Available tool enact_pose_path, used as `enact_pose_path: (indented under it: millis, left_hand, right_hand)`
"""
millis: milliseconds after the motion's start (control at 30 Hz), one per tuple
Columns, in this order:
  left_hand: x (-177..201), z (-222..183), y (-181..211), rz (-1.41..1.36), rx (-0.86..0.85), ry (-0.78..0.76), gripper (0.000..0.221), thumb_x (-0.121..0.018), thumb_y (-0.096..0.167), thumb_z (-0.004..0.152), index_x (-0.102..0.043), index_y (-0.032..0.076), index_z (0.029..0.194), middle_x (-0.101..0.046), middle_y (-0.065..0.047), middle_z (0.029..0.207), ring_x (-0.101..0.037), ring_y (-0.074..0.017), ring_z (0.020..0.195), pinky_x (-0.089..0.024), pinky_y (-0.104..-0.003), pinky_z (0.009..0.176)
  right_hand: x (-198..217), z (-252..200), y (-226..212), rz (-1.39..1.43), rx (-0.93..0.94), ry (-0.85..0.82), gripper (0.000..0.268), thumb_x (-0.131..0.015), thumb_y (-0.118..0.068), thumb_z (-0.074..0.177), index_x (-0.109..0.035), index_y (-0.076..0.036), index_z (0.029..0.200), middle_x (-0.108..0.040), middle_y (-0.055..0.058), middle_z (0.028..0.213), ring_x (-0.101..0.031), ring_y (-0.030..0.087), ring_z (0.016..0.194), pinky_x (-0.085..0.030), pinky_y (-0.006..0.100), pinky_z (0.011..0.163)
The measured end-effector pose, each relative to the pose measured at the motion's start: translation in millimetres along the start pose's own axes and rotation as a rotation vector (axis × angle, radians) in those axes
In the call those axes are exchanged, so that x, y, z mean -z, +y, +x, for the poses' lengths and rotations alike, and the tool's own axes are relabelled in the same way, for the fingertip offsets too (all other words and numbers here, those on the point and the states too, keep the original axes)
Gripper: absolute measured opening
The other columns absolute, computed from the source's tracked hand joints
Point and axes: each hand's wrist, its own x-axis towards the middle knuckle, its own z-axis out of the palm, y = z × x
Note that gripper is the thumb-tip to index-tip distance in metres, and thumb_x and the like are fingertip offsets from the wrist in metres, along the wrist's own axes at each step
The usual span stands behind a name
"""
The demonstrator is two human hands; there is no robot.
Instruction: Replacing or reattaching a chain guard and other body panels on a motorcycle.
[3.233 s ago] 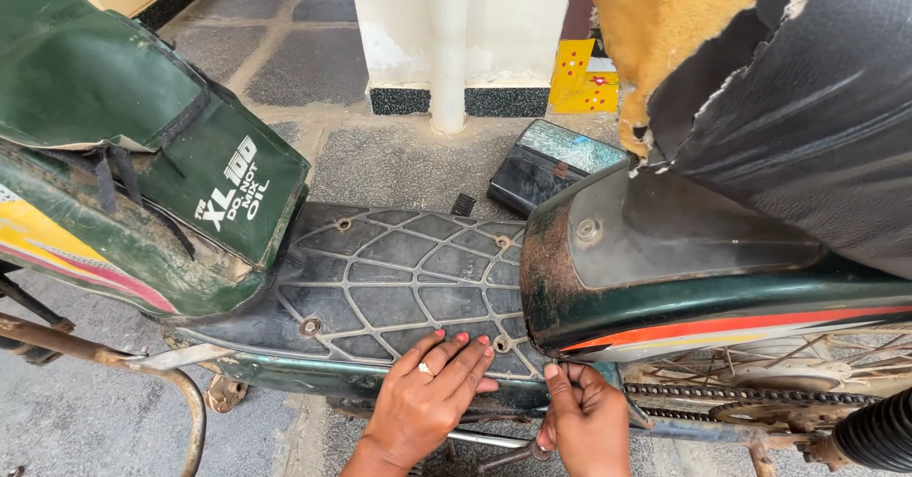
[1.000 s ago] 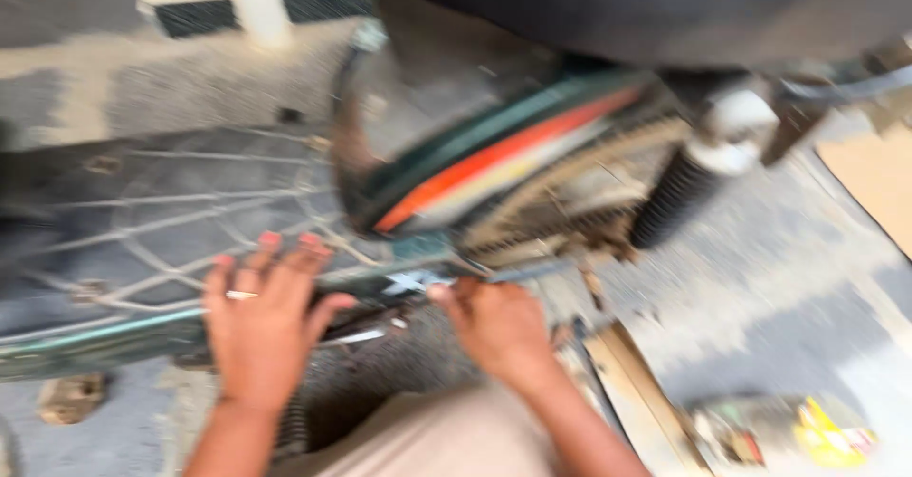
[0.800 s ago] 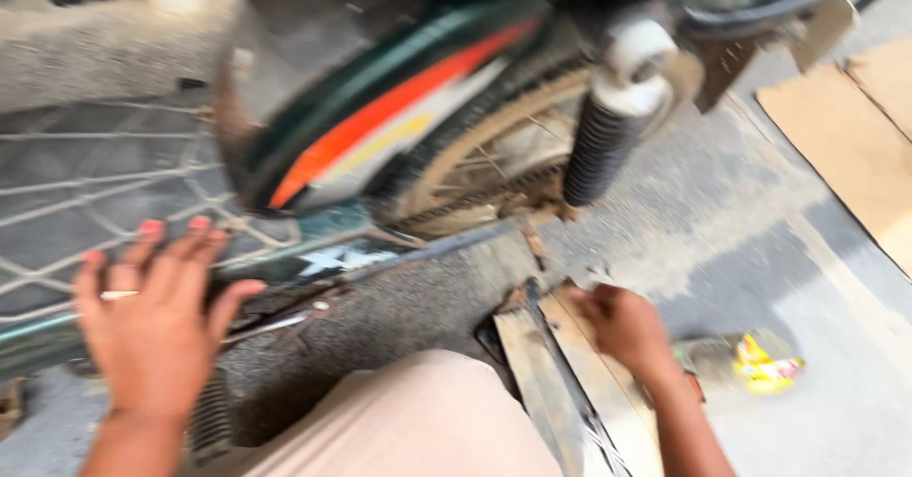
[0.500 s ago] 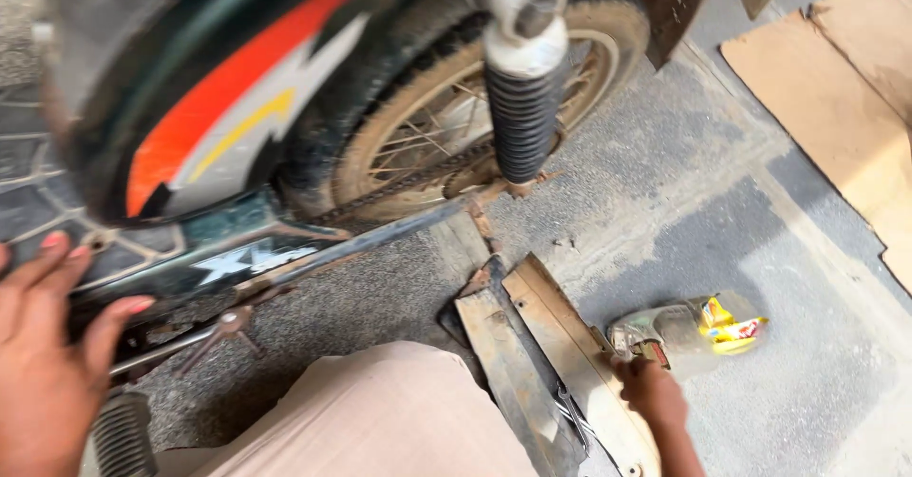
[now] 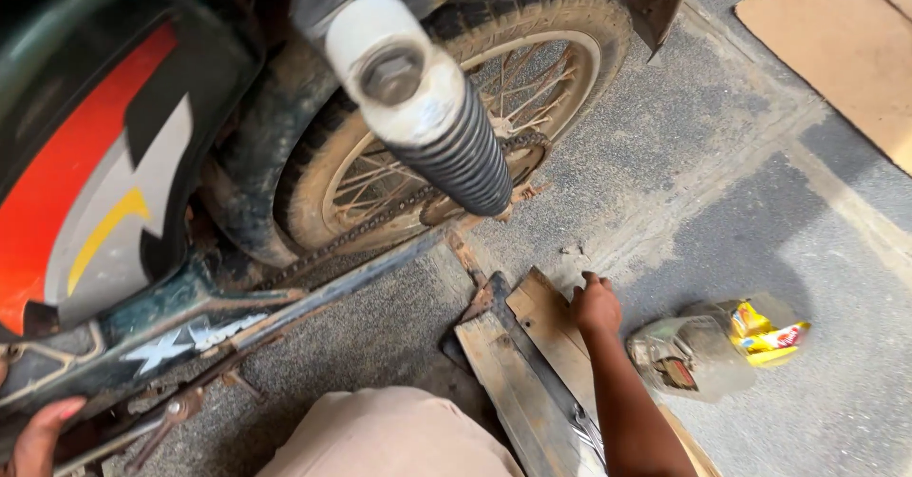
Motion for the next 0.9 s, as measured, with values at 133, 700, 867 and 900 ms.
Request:
enact_pose_path:
  millis: [133, 700, 867, 900]
  left_hand:
    - [-16, 0, -13, -0.145, -0.042, -0.049, 0.034, -0.068, 0.007, 0.096, -0.054, -0.001, 0.126, -0.054, -0.018, 0.150, -0.051, -0.0272, 0.144, -0.034, -0.044, 0.133]
    - [-25, 93, 292, 0.903, -0.154, 0.186, 0.065, -0.077, 0.052, 0.074, -0.070, 0.014, 0.126, -0.066, 0.001, 0.139, -0.057, -0.0259, 0.139, -0.029, -0.050, 0.126]
    - [-26, 102, 321, 0.842, -0.137, 0.224, 0.062, -0.075, 0.048, 0.075, -0.068, 0.015, 0.127, -0.065, 0.002, 0.138, -0.052, -0.0250, 0.139, -0.027, -0.052, 0.124]
    - [-26, 104, 324, 0.820, -0.151, 0.216, 0.061, -0.076, 0.047, 0.075, -0.068, 0.015, 0.127, -0.065, 0.002, 0.137, -0.052, -0.0255, 0.138, -0.027, -0.052, 0.122]
  right_hand:
    - [-26, 33, -26, -0.171, 0.124, -0.106, 0.062, -0.069, -0.023, 0.090, -0.050, -0.027, 0.150, -0.047, 0.012, 0.153, -0.057, 0.034, 0.129, -0.051, 0.044, 0.102]
    - [-90, 94, -7, -0.258, 0.227, -0.046, 0.031, -0.055, -0.033, 0.096, -0.071, -0.013, 0.115, -0.063, 0.016, 0.139, -0.063, 0.035, 0.125, -0.054, 0.044, 0.101]
    - [-95, 108, -8, -0.135, 0.165, -0.063, 0.046, -0.048, -0.044, 0.105, -0.072, -0.006, 0.118, -0.072, 0.021, 0.125, -0.068, 0.039, 0.118, -0.055, 0.049, 0.097]
    - [-81, 94, -18, -0.257, 0.242, -0.011, 0.035, -0.050, -0.035, 0.102, -0.074, -0.013, 0.116, -0.071, 0.017, 0.127, -0.069, 0.036, 0.117, -0.057, 0.047, 0.096]
